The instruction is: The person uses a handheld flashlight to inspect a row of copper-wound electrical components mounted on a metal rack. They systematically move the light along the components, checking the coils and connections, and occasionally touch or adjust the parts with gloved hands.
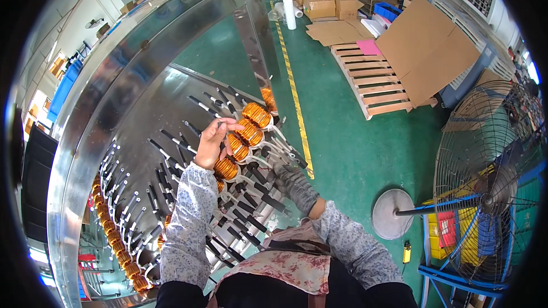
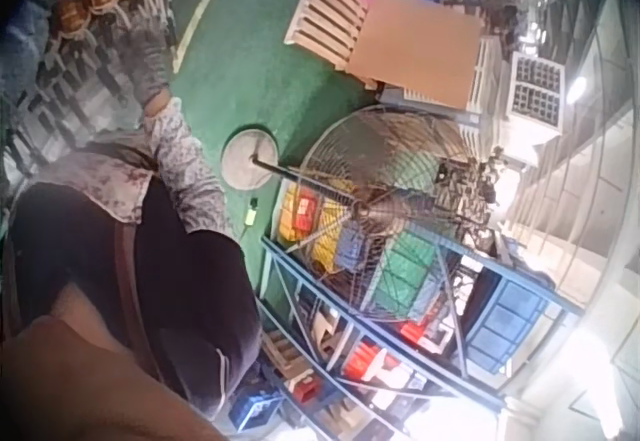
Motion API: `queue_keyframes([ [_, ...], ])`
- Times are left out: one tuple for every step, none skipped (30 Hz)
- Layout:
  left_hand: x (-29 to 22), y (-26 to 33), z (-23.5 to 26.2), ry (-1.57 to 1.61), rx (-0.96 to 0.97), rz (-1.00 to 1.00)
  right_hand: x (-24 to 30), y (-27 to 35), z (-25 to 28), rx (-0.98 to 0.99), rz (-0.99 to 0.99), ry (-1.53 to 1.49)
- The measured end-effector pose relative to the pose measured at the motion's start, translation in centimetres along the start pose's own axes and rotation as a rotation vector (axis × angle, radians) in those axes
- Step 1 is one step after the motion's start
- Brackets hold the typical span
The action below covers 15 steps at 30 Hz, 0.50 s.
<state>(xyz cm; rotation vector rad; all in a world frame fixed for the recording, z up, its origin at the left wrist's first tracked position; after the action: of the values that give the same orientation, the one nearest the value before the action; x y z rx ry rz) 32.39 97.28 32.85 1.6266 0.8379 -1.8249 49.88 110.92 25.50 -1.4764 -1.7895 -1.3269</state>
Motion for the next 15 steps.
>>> queue_keyframes([
  [0.0,0.1,0.0,-0.005,0.000,-0.008,0.2,-0.1,0.1,0.004,-0.023,0.006],
  [0.2,-0.1,0.0,0.006,0.005,-0.001,0.2,-0.2,0.3,0.008,-0.045,0.011],
  [0.5,-0.1,0.0,0.020,0.004,0.009,-0.1,-0.2,0.6,0.020,-0.036,0.009],
  [0.6,0.0,0.0,0.034,0.003,0.019,-0.8,-0.2,1.0,0.033,-0.026,0.006],
  [0.4,0.1,0.0,0.043,-0.005,-0.006,-1.2,-0.1,1.1,0.045,-0.017,0.003],
  [0.4,0.0,0.1,0.039,-0.004,-0.003,-1.4,0.1,1.2,0.015,-0.034,-0.016],
  [0.5,0.0,0.1,0.035,-0.002,0.001,-1.5,0.3,1.2,-0.015,-0.052,-0.036],
  [0.6,0.1,0.2,0.032,-0.001,0.004,-1.6,0.3,1.2,-0.045,-0.069,-0.055],
  [0.6,0.0,0.1,0.018,-0.006,0.002,-1.5,0.2,1.1,-0.021,-0.087,-0.124],
  [0.7,0.0,0.1,0.004,-0.011,-0.001,-1.3,-0.2,0.9,0.004,-0.106,-0.192],
  [0.8,0.0,0.0,-0.009,-0.016,-0.004,-1.1,-0.6,0.9,0.029,-0.124,-0.261],
  [0.6,0.0,-0.1,-0.010,-0.006,0.004,-1.2,-1.0,1.0,0.142,-0.170,-0.385],
  [0.4,0.0,-0.2,-0.011,0.004,0.012,-1.5,-1.5,1.4,0.255,-0.215,-0.507],
  [0.2,0.0,-0.3,-0.012,0.014,0.019,-1.6,-1.6,1.6,0.369,-0.260,-0.629],
  [0.2,0.1,-0.2,-0.007,0.006,0.018,-1.6,-1.4,1.4,0.355,-0.260,-0.589],
])
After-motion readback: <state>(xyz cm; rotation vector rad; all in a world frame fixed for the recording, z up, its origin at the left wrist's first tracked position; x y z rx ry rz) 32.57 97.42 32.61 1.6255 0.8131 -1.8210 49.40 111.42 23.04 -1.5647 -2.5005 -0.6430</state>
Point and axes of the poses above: each hand's wrist, its own y-axis away from the middle knuckle, its own z-axis out of the back of the hand, x = y × z, the point moved 3 cm from there along -y, towards the middle knuckle, and after that the axes turned 2 degrees about -z, right-handed, at the moved point
